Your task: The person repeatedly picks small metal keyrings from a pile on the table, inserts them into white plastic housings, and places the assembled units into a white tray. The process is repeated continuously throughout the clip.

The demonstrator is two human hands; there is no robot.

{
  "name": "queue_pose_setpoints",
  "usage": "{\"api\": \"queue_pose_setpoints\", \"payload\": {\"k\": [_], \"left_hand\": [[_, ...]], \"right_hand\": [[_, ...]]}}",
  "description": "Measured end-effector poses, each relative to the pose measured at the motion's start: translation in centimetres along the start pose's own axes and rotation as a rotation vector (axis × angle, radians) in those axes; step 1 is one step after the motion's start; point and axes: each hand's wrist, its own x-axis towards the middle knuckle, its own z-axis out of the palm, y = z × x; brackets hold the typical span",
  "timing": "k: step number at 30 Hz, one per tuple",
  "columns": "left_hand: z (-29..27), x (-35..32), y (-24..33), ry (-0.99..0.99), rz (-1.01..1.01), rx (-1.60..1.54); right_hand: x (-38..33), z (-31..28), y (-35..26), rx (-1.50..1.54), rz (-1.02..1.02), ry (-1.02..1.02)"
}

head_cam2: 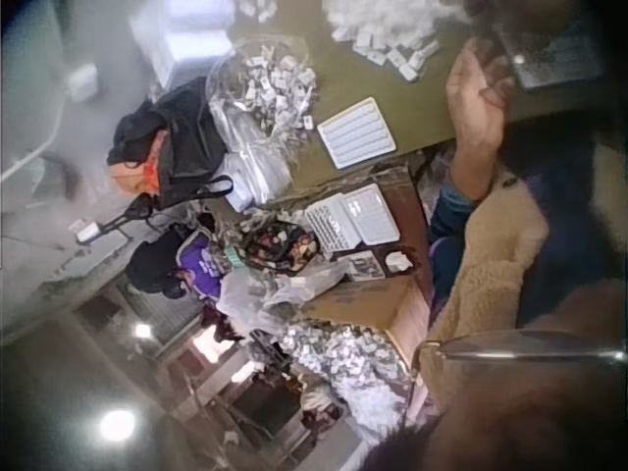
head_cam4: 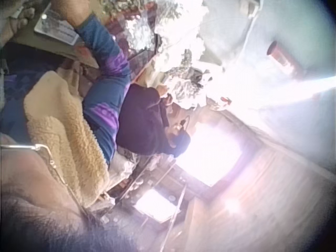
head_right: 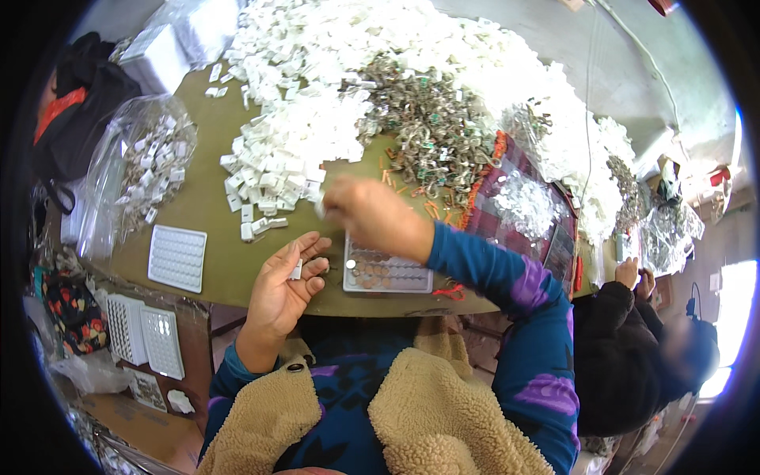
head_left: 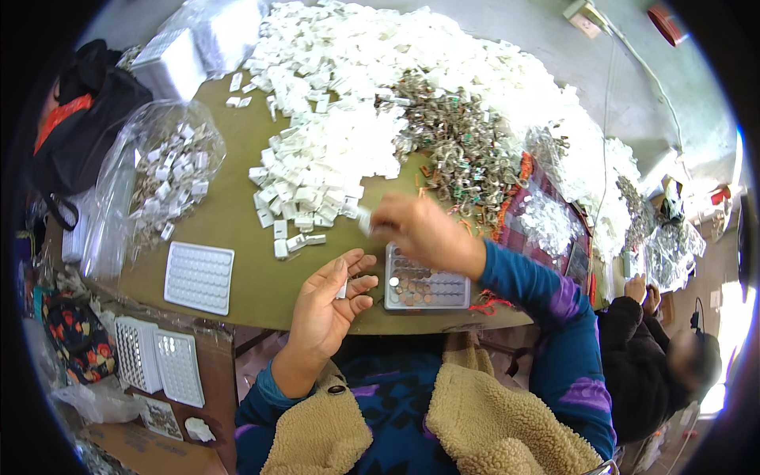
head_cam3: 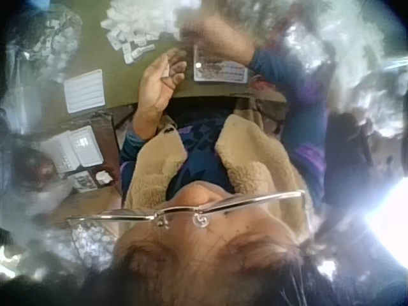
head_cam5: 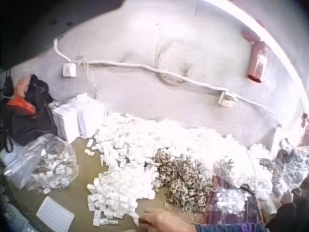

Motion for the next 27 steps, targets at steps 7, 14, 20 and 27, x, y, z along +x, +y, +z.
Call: {"api": "queue_pose_setpoints", "payload": {"k": [7,14,20,27], "left_hand": [[-0.8,1.1,-0.8,-0.138,-0.041,0.062],[-1.4,-0.1,-0.9,-0.036,-0.013,0.040],[-1.4,-0.2,-1.2,-0.063,-0.004,0.052],[-1.5,-0.8,-1.5,-0.065,0.017,0.025]], "right_hand": [[-3.7,-0.1,-1.4,0.298,-0.157,-0.068],[-0.3,-4.2,6.8,-0.687,-0.012,0.187],[1.5,-2.9,8.3,-1.014,0.115,0.043],[0.9,-3.7,9.0,-0.731,0.053,0.242]]}}
